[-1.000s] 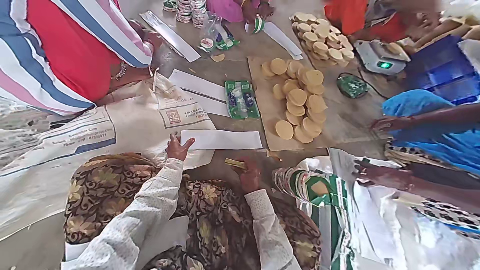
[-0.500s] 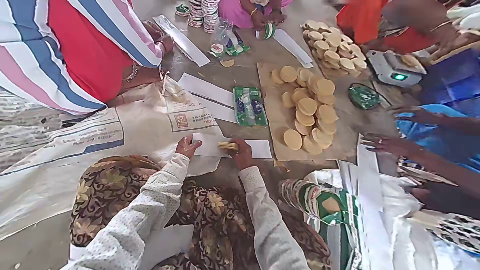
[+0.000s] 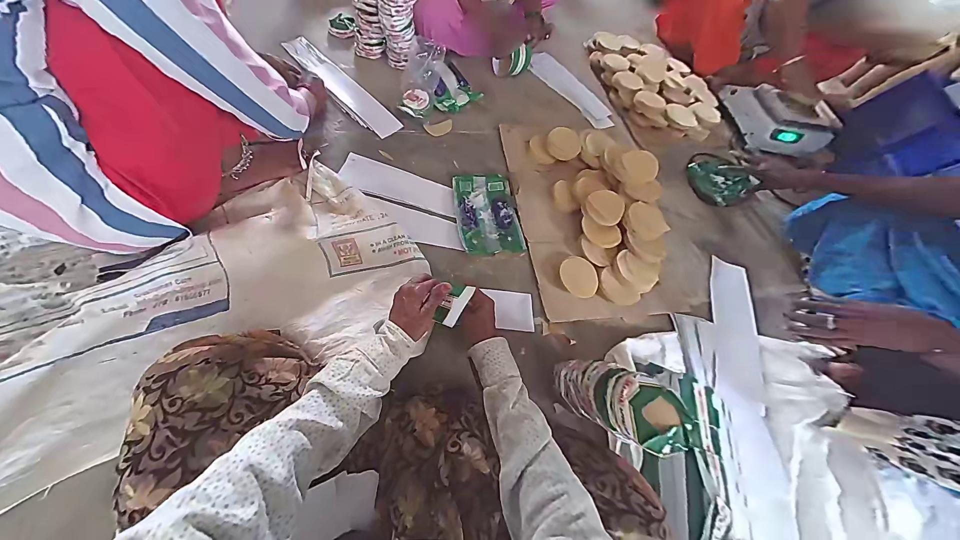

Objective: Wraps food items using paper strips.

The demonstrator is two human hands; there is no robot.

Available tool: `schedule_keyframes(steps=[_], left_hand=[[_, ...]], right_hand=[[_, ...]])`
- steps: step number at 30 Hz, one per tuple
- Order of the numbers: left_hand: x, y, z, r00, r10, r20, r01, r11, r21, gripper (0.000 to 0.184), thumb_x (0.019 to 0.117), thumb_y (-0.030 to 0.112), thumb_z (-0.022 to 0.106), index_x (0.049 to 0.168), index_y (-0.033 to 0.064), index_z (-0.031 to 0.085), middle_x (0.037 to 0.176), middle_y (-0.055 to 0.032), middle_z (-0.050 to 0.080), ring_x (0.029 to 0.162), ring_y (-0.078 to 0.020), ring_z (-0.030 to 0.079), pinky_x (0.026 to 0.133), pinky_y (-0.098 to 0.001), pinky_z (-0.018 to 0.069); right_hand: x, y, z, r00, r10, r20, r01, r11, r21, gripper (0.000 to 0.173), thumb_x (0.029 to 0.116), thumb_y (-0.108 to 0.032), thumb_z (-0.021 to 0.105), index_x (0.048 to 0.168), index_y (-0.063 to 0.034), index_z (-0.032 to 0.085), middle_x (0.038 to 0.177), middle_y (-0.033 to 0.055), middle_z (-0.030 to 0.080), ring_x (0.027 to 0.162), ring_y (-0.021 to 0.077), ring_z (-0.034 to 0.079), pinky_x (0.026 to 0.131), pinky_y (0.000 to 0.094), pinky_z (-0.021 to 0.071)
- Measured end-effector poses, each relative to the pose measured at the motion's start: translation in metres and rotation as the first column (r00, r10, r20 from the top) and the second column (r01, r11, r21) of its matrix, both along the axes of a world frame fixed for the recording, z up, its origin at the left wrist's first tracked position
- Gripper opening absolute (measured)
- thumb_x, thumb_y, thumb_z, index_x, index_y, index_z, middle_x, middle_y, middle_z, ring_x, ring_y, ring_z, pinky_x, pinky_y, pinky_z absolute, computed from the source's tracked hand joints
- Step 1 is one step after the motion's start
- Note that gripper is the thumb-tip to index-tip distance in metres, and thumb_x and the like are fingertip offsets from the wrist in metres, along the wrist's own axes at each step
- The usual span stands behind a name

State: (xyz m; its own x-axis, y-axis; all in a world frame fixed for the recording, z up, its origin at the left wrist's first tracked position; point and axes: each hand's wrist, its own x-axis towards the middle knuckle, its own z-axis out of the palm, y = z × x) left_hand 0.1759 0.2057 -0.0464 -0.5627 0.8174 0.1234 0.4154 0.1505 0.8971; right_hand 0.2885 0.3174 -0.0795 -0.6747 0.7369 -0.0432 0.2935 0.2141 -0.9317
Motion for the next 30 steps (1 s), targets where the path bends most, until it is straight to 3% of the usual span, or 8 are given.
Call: schedule_keyframes(steps=[5,7,9,11,13,16,25,30], left_hand=[[-0.008,0.001,-0.022,0.973,-0.141,-0.183,0.169,0.975,0.147,0.019,0.0973,0.008,0.063,0.105,-0.0032,0.076,0.112,-0.0202,0.072,0.107,-0.0289,0.070,0.098,-0.0394,0.0546],[-0.009,0.002,-0.024,0.977,-0.123,-0.171,0.147,0.980,0.134,0.020,0.0965,0.008,0.064,0.106,-0.0046,0.076,0.111,-0.0216,0.072,0.099,-0.0275,0.072,0.091,-0.0383,0.0574],[-0.007,0.003,-0.022,0.989,-0.046,-0.139,0.059,0.994,0.091,0.021,0.0958,0.009,0.065,0.108,-0.0052,0.075,0.105,-0.0214,0.072,0.085,-0.0245,0.071,0.080,-0.0366,0.0589],[-0.006,0.004,-0.022,0.990,0.005,-0.138,0.001,0.999,0.041,0.024,0.0961,0.011,0.065,0.113,-0.0037,0.073,0.104,-0.0206,0.072,0.082,-0.0248,0.070,0.076,-0.0377,0.0581],[-0.007,0.004,-0.025,0.982,-0.012,-0.187,0.024,0.998,0.062,0.024,0.0960,0.010,0.064,0.114,-0.0005,0.075,0.109,-0.0209,0.071,0.091,-0.0277,0.069,0.079,-0.0398,0.0573],[-0.012,0.004,-0.028,0.954,-0.112,-0.279,0.149,0.982,0.114,0.022,0.0963,0.006,0.061,0.109,0.0026,0.078,0.112,-0.0191,0.073,0.107,-0.0334,0.069,0.095,-0.0466,0.0543],[-0.040,0.015,-0.014,0.874,-0.412,-0.256,0.418,0.908,-0.035,0.023,0.0938,0.011,0.068,0.109,-0.0042,0.076,0.108,-0.0219,0.074,0.101,-0.0345,0.069,0.094,-0.0465,0.0527],[-0.035,0.020,-0.013,0.837,-0.444,-0.320,0.427,0.896,-0.124,0.024,0.0953,0.009,0.065,0.112,-0.0052,0.074,0.110,-0.0235,0.072,0.109,-0.0415,0.066,0.102,-0.0537,0.0482]], right_hand=[[0.001,0.001,-0.011,0.988,-0.059,-0.143,0.053,0.997,-0.051,0.022,0.0932,0.005,0.060,0.112,0.0127,0.067,0.100,0.0178,0.074,0.092,0.0139,0.072,0.089,0.0311,0.0588],[0.002,0.002,-0.014,0.981,-0.075,-0.177,0.052,0.990,-0.129,0.022,0.0964,0.008,0.053,0.114,0.0148,0.064,0.101,0.0185,0.072,0.092,0.0123,0.070,0.088,0.0285,0.0577],[0.003,0.006,-0.016,0.985,-0.040,-0.170,0.025,0.996,-0.091,0.030,0.0909,0.010,0.059,0.120,0.0162,0.063,0.109,0.0231,0.072,0.098,0.0177,0.072,0.092,0.0315,0.0580],[0.002,0.009,-0.019,0.989,-0.010,-0.148,0.002,0.998,-0.055,0.034,0.0886,0.007,0.065,0.122,0.0140,0.064,0.111,0.0224,0.073,0.100,0.0195,0.073,0.094,0.0333,0.0588],[0.002,0.011,-0.020,0.990,0.005,-0.138,-0.009,0.999,-0.031,0.032,0.0886,0.005,0.067,0.120,0.0128,0.065,0.109,0.0210,0.073,0.100,0.0191,0.073,0.094,0.0335,0.0587],[0.003,0.011,-0.019,0.991,0.004,-0.130,-0.001,1.000,0.023,0.027,0.0878,0.004,0.068,0.113,0.0131,0.068,0.105,0.0214,0.073,0.098,0.0198,0.072,0.093,0.0340,0.0572],[0.006,0.012,-0.018,0.996,0.066,-0.063,-0.061,0.995,0.076,0.027,0.0862,0.013,0.064,0.113,0.0136,0.067,0.111,0.0264,0.071,0.104,0.0310,0.070,0.095,0.0413,0.0558],[0.006,0.014,-0.015,0.998,0.063,-0.014,-0.062,0.992,0.106,0.036,0.0790,0.001,0.081,0.111,0.0111,0.069,0.111,0.0249,0.072,0.105,0.0305,0.070,0.096,0.0412,0.0547]])
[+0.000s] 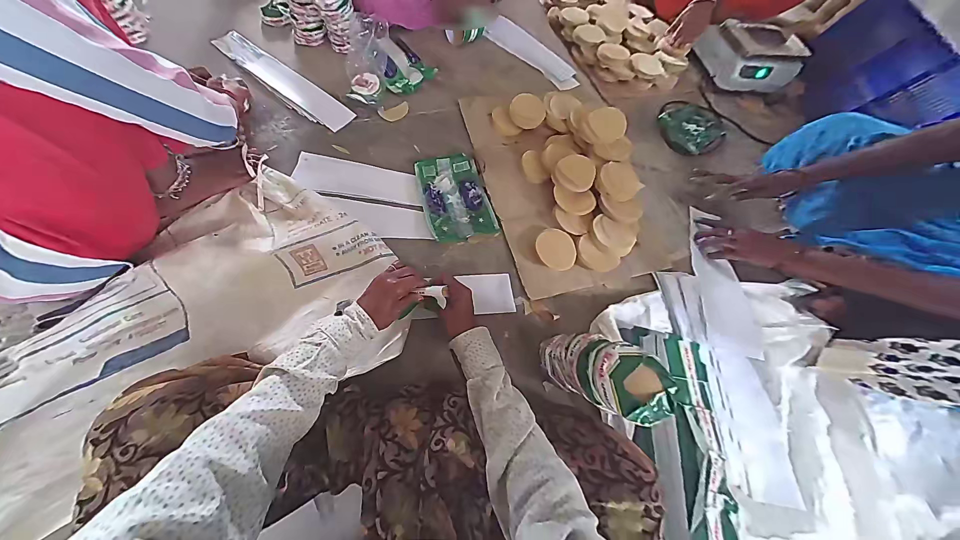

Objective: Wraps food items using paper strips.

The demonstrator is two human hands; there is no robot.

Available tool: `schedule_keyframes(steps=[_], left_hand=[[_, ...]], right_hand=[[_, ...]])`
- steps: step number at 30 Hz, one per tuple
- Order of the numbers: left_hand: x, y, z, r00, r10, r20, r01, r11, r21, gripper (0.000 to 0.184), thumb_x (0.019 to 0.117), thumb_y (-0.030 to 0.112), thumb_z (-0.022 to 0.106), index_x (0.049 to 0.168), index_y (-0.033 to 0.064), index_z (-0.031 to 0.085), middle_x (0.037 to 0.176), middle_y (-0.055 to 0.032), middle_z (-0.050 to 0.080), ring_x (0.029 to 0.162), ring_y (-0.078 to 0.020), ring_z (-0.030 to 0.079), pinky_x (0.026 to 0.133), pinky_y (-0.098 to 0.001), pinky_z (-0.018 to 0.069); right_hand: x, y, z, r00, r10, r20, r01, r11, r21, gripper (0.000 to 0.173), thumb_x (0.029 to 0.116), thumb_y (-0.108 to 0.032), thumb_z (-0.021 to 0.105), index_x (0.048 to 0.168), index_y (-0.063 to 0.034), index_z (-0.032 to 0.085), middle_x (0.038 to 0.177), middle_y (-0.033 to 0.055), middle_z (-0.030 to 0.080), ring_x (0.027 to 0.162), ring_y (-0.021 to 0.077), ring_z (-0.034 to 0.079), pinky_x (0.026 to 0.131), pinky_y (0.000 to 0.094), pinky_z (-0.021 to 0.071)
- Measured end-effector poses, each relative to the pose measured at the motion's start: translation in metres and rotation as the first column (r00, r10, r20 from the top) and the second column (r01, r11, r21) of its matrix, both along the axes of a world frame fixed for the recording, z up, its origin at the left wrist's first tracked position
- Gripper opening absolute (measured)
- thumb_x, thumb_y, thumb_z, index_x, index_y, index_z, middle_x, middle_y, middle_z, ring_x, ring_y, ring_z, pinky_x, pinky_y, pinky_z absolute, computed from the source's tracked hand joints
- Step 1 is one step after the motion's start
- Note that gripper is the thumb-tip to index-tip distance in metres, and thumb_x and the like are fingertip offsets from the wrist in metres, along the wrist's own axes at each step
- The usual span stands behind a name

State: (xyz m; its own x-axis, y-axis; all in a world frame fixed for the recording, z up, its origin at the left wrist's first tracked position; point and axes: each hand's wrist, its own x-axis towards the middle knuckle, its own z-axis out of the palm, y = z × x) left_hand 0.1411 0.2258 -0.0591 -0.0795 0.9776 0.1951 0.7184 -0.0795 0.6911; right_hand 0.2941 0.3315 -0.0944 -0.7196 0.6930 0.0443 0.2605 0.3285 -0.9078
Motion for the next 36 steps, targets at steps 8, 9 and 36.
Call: schedule_keyframes(steps=[8,9,36], left_hand=[[0.034,0.018,0.006,0.879,0.385,0.282,-0.450,0.864,0.224,0.025,0.0914,0.012,0.067,0.104,-0.0084,0.073,0.094,-0.0199,0.072,0.086,-0.0284,0.067,0.087,-0.0467,0.0525],[0.040,0.021,0.010,0.845,0.368,0.388,-0.488,0.829,0.275,0.025,0.0900,0.013,0.067,0.102,-0.0076,0.073,0.091,-0.0147,0.071,0.082,-0.0189,0.064,0.084,-0.0386,0.0518],[0.089,0.010,0.028,0.950,0.280,-0.138,-0.305,0.926,-0.220,0.047,0.0888,-0.007,0.061,0.136,-0.0008,0.060,0.126,-0.0195,0.069,0.132,-0.0417,0.054,0.120,-0.0651,0.0128]], right_hand=[[0.040,-0.088,0.043,0.701,-0.709,0.070,0.561,0.488,-0.669,0.029,0.1076,-0.017,0.049,0.124,0.0067,0.054,0.098,0.0106,0.063,0.082,0.0129,0.062,0.074,0.0295,0.0536],[0.041,-0.099,0.046,0.707,-0.696,0.124,0.455,0.314,-0.834,0.045,0.1124,-0.036,0.033,0.117,0.0036,0.055,0.089,0.0086,0.067,0.073,0.0138,0.066,0.067,0.0303,0.0568],[0.040,-0.057,0.010,0.925,-0.379,0.012,0.356,0.881,0.311,0.064,0.0869,0.021,0.048,0.150,0.0111,0.041,0.158,0.0318,0.038,0.146,0.0431,0.043,0.118,0.0472,0.0408]])
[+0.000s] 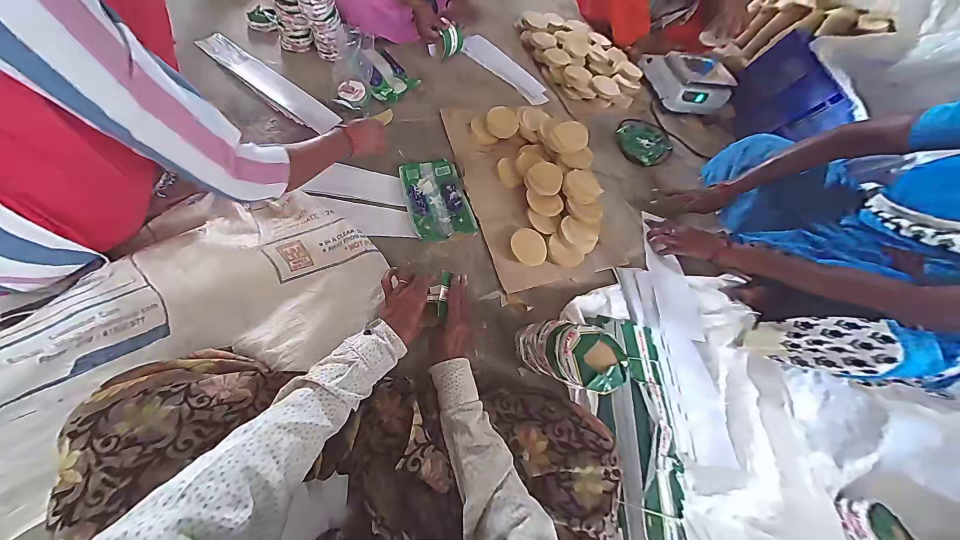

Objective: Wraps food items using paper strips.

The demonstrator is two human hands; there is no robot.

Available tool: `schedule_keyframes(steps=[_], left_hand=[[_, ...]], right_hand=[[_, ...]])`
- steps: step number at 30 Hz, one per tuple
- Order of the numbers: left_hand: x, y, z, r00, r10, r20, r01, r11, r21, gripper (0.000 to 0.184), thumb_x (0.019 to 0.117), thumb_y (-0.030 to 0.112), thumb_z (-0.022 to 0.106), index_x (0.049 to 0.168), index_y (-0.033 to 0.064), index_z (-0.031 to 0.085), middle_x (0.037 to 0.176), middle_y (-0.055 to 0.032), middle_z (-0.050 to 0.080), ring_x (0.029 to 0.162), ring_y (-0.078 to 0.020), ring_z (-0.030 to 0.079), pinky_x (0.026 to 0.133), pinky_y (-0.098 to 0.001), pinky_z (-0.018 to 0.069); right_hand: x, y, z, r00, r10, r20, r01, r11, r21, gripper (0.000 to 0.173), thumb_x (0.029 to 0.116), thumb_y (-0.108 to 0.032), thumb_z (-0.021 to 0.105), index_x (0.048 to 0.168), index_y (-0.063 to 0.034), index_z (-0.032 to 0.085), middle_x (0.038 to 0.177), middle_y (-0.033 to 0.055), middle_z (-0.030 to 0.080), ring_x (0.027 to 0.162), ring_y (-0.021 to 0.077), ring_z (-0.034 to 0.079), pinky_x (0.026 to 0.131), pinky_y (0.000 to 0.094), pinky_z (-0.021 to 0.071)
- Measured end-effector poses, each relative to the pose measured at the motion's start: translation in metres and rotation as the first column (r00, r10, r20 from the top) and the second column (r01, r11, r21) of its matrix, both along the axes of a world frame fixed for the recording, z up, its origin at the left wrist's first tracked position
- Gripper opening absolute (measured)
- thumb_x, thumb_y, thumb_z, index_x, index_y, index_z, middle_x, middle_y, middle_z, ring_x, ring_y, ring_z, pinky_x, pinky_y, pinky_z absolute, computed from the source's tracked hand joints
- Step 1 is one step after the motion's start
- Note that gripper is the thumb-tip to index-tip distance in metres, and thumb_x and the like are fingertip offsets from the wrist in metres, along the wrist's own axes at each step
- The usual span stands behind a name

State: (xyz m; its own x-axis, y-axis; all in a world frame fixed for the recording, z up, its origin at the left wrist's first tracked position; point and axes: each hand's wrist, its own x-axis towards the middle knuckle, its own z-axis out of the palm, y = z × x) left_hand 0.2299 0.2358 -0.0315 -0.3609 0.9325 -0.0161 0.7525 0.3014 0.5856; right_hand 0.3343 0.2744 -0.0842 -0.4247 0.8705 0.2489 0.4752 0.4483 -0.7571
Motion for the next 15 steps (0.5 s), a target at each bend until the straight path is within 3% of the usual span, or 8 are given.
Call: schedule_keyframes(steps=[2,5,9,12,14,15], left_hand=[[0.003,-0.001,-0.005,0.992,0.065,0.109,-0.074,0.994,0.080,0.054,0.0874,-0.008,0.061,0.141,-0.0041,0.055,0.124,-0.0213,0.069,0.129,-0.0437,0.056,0.120,-0.0651,0.0124],[0.003,-0.002,-0.009,0.970,0.106,0.219,-0.132,0.985,0.109,0.059,0.0882,-0.009,0.058,0.146,-0.0085,0.047,0.125,-0.0251,0.067,0.130,-0.0459,0.053,0.122,-0.0619,0.0136],[0.002,-0.003,-0.018,0.950,0.118,0.289,-0.184,0.960,0.212,0.060,0.0844,-0.012,0.062,0.143,-0.0126,0.047,0.121,-0.0284,0.067,0.130,-0.0508,0.051,0.121,-0.0615,0.0176],[-0.001,-0.004,-0.024,0.944,0.095,0.315,-0.178,0.952,0.248,0.062,0.0832,-0.013,0.062,0.143,-0.0133,0.046,0.123,-0.0308,0.066,0.131,-0.0514,0.050,0.121,-0.0605,0.0199],[-0.001,-0.002,-0.029,0.921,0.112,0.373,-0.223,0.937,0.269,0.054,0.0879,-0.011,0.057,0.141,-0.0131,0.049,0.124,-0.0324,0.064,0.130,-0.0501,0.051,0.121,-0.0584,0.0233],[0.000,0.001,-0.029,0.883,0.142,0.447,-0.279,0.926,0.256,0.044,0.0951,-0.007,0.052,0.139,-0.0127,0.052,0.127,-0.0324,0.063,0.131,-0.0475,0.052,0.122,-0.0551,0.0246]], right_hand=[[0.000,-0.001,-0.002,0.999,0.033,0.043,-0.037,0.995,0.098,0.063,0.0837,0.021,0.051,0.146,0.0116,0.048,0.153,0.0344,0.042,0.143,0.0487,0.043,0.118,0.0513,0.0400],[0.001,-0.003,-0.001,0.984,0.094,0.154,-0.118,0.981,0.156,0.062,0.0840,0.019,0.053,0.145,0.0110,0.050,0.152,0.0332,0.046,0.143,0.0495,0.044,0.119,0.0532,0.0378],[0.003,-0.004,-0.006,0.972,0.152,0.181,-0.195,0.949,0.247,0.063,0.0795,0.019,0.056,0.142,0.0148,0.050,0.149,0.0352,0.048,0.139,0.0521,0.047,0.117,0.0549,0.0396],[0.004,-0.004,-0.008,0.952,0.195,0.236,-0.259,0.923,0.284,0.061,0.0816,0.018,0.056,0.142,0.0140,0.051,0.149,0.0330,0.049,0.138,0.0521,0.048,0.117,0.0563,0.0388],[0.004,-0.005,-0.012,0.941,0.200,0.273,-0.295,0.880,0.372,0.058,0.0811,0.017,0.055,0.139,0.0118,0.056,0.147,0.0291,0.054,0.136,0.0503,0.051,0.116,0.0574,0.0394],[0.004,-0.005,-0.013,0.938,0.196,0.287,-0.309,0.849,0.430,0.056,0.0815,0.015,0.056,0.137,0.0099,0.060,0.145,0.0265,0.057,0.134,0.0487,0.054,0.115,0.0590,0.0400]])
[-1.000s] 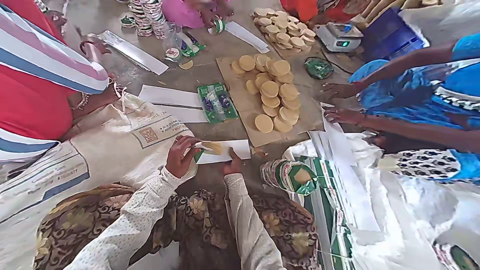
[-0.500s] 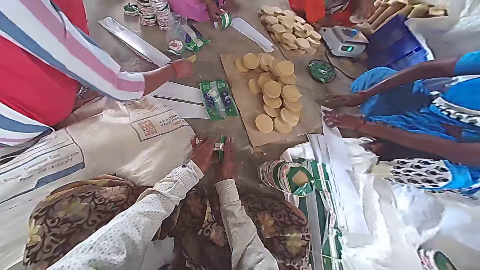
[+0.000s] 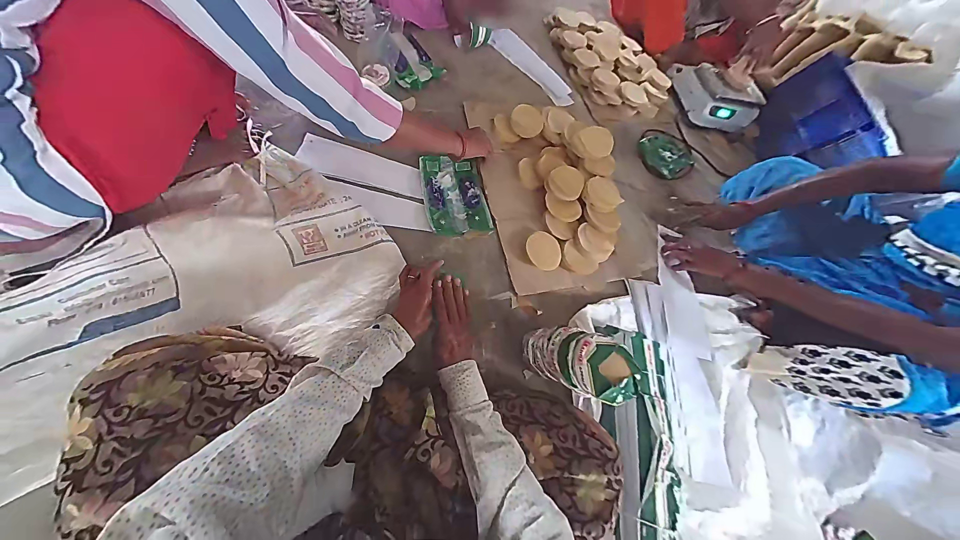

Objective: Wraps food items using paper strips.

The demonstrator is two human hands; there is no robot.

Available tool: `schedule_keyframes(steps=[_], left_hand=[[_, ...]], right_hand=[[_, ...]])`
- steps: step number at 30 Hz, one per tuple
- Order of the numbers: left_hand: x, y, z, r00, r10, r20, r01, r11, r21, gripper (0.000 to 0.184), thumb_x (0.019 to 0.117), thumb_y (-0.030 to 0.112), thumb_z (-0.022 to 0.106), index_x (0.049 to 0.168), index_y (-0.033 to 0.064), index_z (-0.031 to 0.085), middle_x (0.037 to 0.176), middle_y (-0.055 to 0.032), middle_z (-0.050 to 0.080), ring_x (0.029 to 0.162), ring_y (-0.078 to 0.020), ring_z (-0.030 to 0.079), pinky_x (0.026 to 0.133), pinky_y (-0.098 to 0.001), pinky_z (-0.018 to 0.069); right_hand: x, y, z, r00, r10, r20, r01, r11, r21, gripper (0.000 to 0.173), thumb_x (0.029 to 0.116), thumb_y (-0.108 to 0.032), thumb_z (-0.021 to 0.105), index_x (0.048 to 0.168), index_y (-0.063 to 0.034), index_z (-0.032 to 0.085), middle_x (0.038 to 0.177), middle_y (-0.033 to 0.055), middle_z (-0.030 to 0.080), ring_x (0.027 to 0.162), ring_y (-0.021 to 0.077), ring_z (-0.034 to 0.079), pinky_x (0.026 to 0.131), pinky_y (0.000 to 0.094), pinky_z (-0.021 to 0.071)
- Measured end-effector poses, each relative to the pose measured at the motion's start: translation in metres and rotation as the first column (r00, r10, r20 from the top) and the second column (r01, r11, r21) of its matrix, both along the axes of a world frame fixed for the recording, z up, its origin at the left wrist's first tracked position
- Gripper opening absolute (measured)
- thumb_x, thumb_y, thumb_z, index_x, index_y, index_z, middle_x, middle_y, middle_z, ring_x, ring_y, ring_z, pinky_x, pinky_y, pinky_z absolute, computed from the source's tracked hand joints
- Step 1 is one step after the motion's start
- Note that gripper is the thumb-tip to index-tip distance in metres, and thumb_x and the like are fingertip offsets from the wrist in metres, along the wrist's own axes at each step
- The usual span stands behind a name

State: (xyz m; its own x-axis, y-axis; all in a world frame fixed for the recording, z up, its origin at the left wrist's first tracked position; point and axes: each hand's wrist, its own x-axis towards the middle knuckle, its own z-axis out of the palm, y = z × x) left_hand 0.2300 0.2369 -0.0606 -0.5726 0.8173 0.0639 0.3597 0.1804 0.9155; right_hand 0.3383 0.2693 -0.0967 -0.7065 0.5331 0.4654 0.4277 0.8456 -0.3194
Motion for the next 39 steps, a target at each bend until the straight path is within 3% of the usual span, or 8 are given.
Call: schedule_keyframes(steps=[2,5,10,12,17,22,29,39], left_hand=[[-0.002,0.004,0.003,0.966,0.039,0.257,-0.039,0.999,-0.003,0.038,0.1065,0.004,0.039,0.139,-0.0117,0.052,0.135,-0.0321,0.057,0.136,-0.0412,0.046,0.121,-0.0468,0.0285],[-0.019,-0.001,0.001,0.990,-0.140,0.026,0.141,0.989,-0.042,0.041,0.1015,-0.001,0.048,0.141,-0.0114,0.052,0.136,-0.0318,0.059,0.138,-0.0463,0.047,0.123,-0.0508,0.0248],[-0.038,-0.004,0.021,0.797,-0.599,0.071,0.603,0.793,-0.085,0.049,0.0997,-0.008,0.046,0.148,-0.0067,0.043,0.143,-0.0297,0.054,0.142,-0.0393,0.045,0.121,-0.0453,0.0319],[-0.035,0.000,0.020,0.812,-0.569,0.131,0.582,0.808,-0.089,0.044,0.1036,0.001,0.046,0.148,0.0001,0.048,0.145,-0.0206,0.054,0.140,-0.0269,0.046,0.118,-0.0380,0.0341],[-0.003,-0.028,0.003,0.992,-0.122,-0.016,0.121,0.990,-0.066,0.085,0.0764,-0.004,0.078,0.150,-0.0100,0.038,0.152,-0.0349,0.041,0.145,-0.0503,0.035,0.120,-0.0585,0.0282],[0.048,-0.043,0.003,0.671,0.312,0.672,-0.320,0.940,-0.117,0.056,0.1028,0.022,0.056,0.145,-0.0092,0.036,0.137,-0.0276,0.051,0.123,-0.0281,0.055,0.100,-0.0425,0.0490],[0.061,-0.050,0.008,0.695,0.252,0.673,-0.330,0.944,-0.013,0.036,0.0850,-0.006,0.074,0.117,-0.0123,0.058,0.100,-0.0136,0.070,0.089,-0.0088,0.069,0.083,-0.0250,0.0580],[0.058,-0.054,-0.005,0.722,0.265,0.640,-0.371,0.928,0.035,0.014,0.0851,-0.007,0.072,0.097,-0.0062,0.066,0.085,-0.0044,0.071,0.080,-0.0055,0.069,0.078,-0.0236,0.0585]], right_hand=[[0.001,-0.001,0.006,0.999,0.047,0.009,-0.047,0.998,0.043,0.053,0.0829,0.012,0.056,0.135,0.0066,0.063,0.143,0.0231,0.060,0.134,0.0468,0.056,0.113,0.0655,0.0374],[0.010,0.000,0.035,0.987,0.161,0.005,-0.159,0.977,-0.141,0.059,0.0900,-0.011,0.045,0.144,0.0107,0.051,0.151,0.0265,0.051,0.143,0.0461,0.046,0.117,0.0706,0.0251],[0.014,0.043,0.068,1.000,0.004,-0.005,-0.007,0.651,-0.759,0.065,0.0923,-0.023,0.069,0.146,0.0066,0.049,0.138,0.0226,0.062,0.128,0.0272,0.061,0.110,0.0427,0.0467],[0.012,0.061,0.061,0.999,0.044,-0.020,-0.038,0.459,-0.888,0.052,0.0879,-0.014,0.074,0.134,0.0039,0.059,0.122,0.0159,0.069,0.109,0.0149,0.067,0.097,0.0325,0.0546],[0.026,0.048,0.059,0.983,-0.157,-0.098,-0.068,0.190,-0.980,0.039,0.0882,0.003,0.070,0.125,0.0082,0.058,0.105,0.0149,0.070,0.088,0.0149,0.070,0.079,0.0309,0.0600],[0.040,0.023,0.051,0.906,-0.391,-0.163,-0.120,0.132,-0.984,0.030,0.0885,0.005,0.069,0.118,0.0081,0.060,0.099,0.0130,0.070,0.086,0.0149,0.069,0.079,0.0317,0.0604],[0.043,-0.007,0.045,0.826,-0.495,-0.270,-0.230,0.142,-0.963,0.014,0.0914,0.008,0.064,0.106,0.0057,0.065,0.087,0.0052,0.073,0.079,0.0063,0.069,0.078,0.0242,0.0595],[0.045,-0.010,0.030,0.868,-0.431,-0.247,-0.147,0.252,-0.956,0.011,0.0930,-0.002,0.067,0.102,0.0041,0.070,0.084,0.0047,0.073,0.077,0.0059,0.069,0.076,0.0257,0.0594]])
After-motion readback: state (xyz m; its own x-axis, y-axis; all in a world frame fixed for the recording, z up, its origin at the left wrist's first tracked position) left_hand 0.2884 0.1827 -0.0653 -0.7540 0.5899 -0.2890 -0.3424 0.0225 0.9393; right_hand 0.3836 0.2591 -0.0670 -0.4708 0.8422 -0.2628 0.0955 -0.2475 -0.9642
